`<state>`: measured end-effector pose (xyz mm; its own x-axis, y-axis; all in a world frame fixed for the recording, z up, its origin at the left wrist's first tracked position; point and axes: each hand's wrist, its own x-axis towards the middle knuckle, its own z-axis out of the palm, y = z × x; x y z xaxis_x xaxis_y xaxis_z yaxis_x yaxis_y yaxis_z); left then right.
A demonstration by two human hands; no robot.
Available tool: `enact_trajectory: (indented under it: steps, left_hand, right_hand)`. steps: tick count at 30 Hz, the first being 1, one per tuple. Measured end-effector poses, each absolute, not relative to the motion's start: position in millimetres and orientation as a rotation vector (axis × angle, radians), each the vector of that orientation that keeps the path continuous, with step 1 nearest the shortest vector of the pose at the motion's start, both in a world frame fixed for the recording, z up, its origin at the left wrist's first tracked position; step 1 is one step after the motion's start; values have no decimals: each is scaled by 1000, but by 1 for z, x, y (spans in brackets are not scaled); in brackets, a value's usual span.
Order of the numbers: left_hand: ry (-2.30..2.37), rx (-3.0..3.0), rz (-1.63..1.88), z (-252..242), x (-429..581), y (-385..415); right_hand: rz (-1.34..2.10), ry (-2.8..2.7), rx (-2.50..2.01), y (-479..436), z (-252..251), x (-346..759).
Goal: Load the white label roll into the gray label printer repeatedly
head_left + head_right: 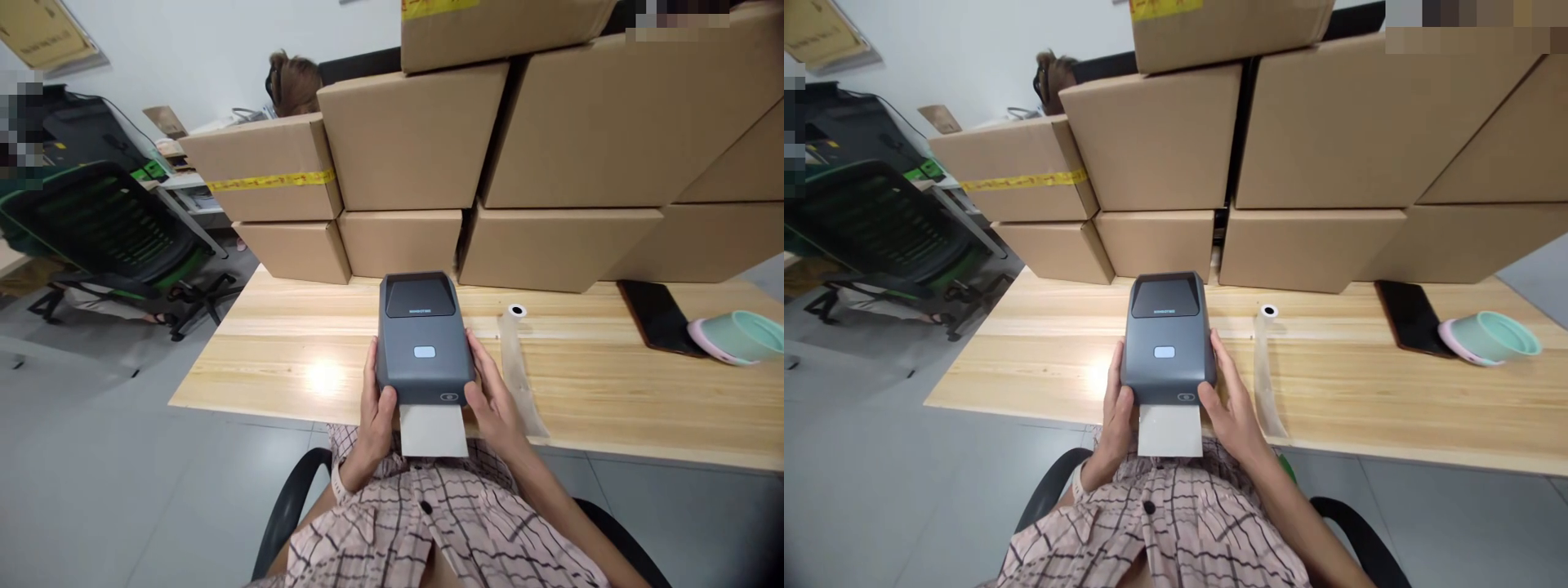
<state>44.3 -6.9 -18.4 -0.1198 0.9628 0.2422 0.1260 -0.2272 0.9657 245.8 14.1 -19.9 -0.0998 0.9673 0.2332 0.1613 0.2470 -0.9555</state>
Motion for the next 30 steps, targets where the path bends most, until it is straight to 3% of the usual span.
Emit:
enact_trajectory:
  steps: [7, 16, 19, 24, 30]
  left_hand:
    - [1337, 1617, 1464, -17, 37, -1]
    - [1077, 1592, 1665, 33, 1, 112]
    - [1097, 1472, 1439, 25, -2, 144]
    - [1003, 1321, 1091, 2, 2, 144]
    - [971, 1340, 1071, 3, 4, 130]
  right_hand:
    - [903, -1544, -1156, 10, -18, 245]
    - [528, -1877, -1135, 98, 76, 255]
    - [378, -1831, -1117, 151, 91, 242]
    - [405, -1821, -1118, 217, 101, 232]
    - [6, -1906, -1048, 189, 102, 225]
